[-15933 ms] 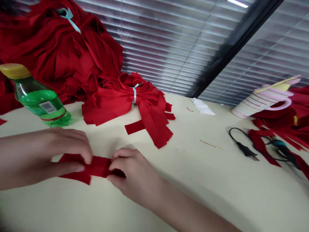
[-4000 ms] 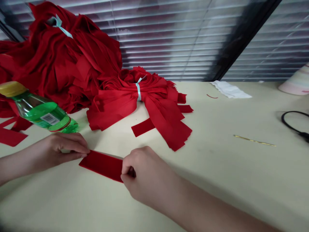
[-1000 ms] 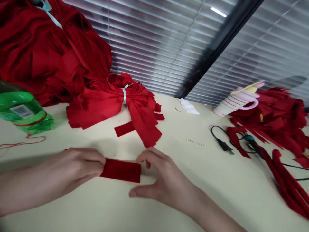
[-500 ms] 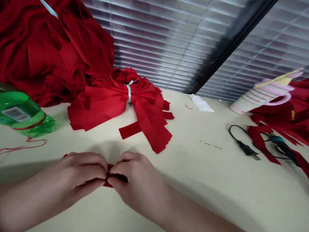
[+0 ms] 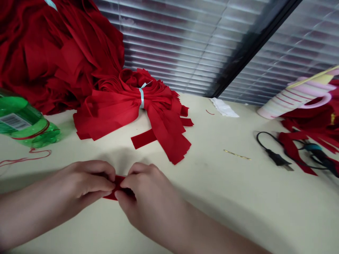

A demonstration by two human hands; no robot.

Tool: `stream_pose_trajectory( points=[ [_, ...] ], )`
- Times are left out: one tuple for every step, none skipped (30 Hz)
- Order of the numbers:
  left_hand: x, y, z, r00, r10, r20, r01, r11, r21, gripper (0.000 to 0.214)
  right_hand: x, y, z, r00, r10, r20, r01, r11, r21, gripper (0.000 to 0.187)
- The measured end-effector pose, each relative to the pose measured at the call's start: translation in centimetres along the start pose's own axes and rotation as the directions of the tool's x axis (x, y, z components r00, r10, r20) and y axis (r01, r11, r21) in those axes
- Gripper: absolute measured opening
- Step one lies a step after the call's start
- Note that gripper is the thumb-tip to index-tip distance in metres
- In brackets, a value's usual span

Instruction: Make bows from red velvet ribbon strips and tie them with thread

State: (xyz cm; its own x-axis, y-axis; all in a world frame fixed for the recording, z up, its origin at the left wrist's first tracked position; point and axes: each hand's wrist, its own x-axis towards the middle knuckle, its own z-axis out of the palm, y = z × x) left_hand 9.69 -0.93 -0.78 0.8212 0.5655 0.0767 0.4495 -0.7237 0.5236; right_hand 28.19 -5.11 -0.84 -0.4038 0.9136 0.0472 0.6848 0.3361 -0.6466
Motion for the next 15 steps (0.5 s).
stream_pose_trajectory(
  points=[
    [-0.08, 0.01, 0.04, 1.000, -0.013, 0.011, 0.013, 1.000, 0.003, 0.030, 0.00, -0.01, 0.12, 1.000, -0.017, -0.016, 0.016, 1.000, -0.011, 0.018],
    [-0.18, 0.02, 0.10, 1.000, -0.017, 0.014, 0.017, 1.000, 0.014, 0.029, -0.03, 0.02, 0.26, 0.999, -0.037, -0.040, 0.036, 0.999, -0.025, 0.017],
    [-0.31, 0.03, 0.18, 1.000, -0.017, 0.013, 0.017, 0.999, 0.036, 0.029, -0.08, 0.07, 0.42, 0.996, -0.059, -0.067, 0.057, 0.997, -0.043, 0.015],
    [-0.44, 0.06, 0.27, 1.000, -0.016, 0.010, 0.015, 0.998, 0.067, 0.028, -0.15, 0.14, 0.57, 0.992, -0.084, -0.092, 0.078, 0.995, -0.063, 0.013],
    [-0.58, 0.10, 0.35, 1.000, -0.011, 0.008, 0.010, 0.994, 0.105, 0.028, -0.24, 0.21, 0.71, 0.988, -0.104, -0.111, 0.095, 0.992, -0.082, 0.012],
    [-0.71, 0.16, 0.42, 1.000, -0.006, 0.008, 0.005, 0.989, 0.146, 0.028, -0.33, 0.27, 0.82, 0.986, -0.114, -0.122, 0.103, 0.990, -0.096, 0.011],
    [-0.82, 0.24, 0.47, 1.000, -0.002, 0.009, 0.000, 0.983, 0.185, 0.029, -0.40, 0.31, 0.89, 0.985, -0.117, -0.124, 0.105, 0.989, -0.102, 0.012],
    [-0.89, 0.35, 0.49, 1.000, 0.002, 0.008, -0.003, 0.976, 0.219, 0.029, -0.46, 0.33, 0.93, 0.987, -0.110, -0.116, 0.099, 0.990, -0.097, 0.013],
    [-0.94, 0.47, 0.49, 1.000, 0.005, 0.009, -0.008, 0.970, 0.245, 0.029, -0.48, 0.34, 0.92, 0.990, -0.096, -0.099, 0.088, 0.993, -0.082, 0.013],
    [-0.95, 0.59, 0.47, 1.000, 0.011, 0.010, -0.013, 0.965, 0.262, 0.028, -0.47, 0.34, 0.89, 0.994, -0.077, -0.080, 0.072, 0.995, -0.064, 0.014],
    [-0.94, 0.69, 0.44, 1.000, 0.012, 0.011, -0.014, 0.962, 0.274, 0.027, -0.44, 0.33, 0.85, 0.997, -0.057, -0.059, 0.054, 0.997, -0.045, 0.013],
    [-0.92, 0.78, 0.41, 1.000, 0.011, 0.012, -0.014, 0.961, 0.278, 0.026, -0.39, 0.33, 0.79, 0.998, -0.042, -0.043, 0.040, 0.999, -0.029, 0.013],
    [-0.89, 0.82, 0.40, 1.000, 0.007, 0.014, -0.010, 0.961, 0.276, 0.025, -0.33, 0.34, 0.74, 0.999, -0.031, -0.033, 0.030, 0.999, -0.017, 0.013],
    [-0.86, 0.81, 0.40, 1.000, -0.001, 0.015, -0.003, 0.963, 0.269, 0.024, -0.28, 0.35, 0.69, 0.999, -0.023, -0.032, 0.023, 1.000, -0.009, 0.013],
    [-0.83, 0.75, 0.41, 1.000, -0.013, 0.016, 0.008, 0.965, 0.260, 0.024, -0.24, 0.37, 0.65, 0.999, -0.021, -0.037, 0.021, 1.000, -0.003, 0.013]
  ],
)
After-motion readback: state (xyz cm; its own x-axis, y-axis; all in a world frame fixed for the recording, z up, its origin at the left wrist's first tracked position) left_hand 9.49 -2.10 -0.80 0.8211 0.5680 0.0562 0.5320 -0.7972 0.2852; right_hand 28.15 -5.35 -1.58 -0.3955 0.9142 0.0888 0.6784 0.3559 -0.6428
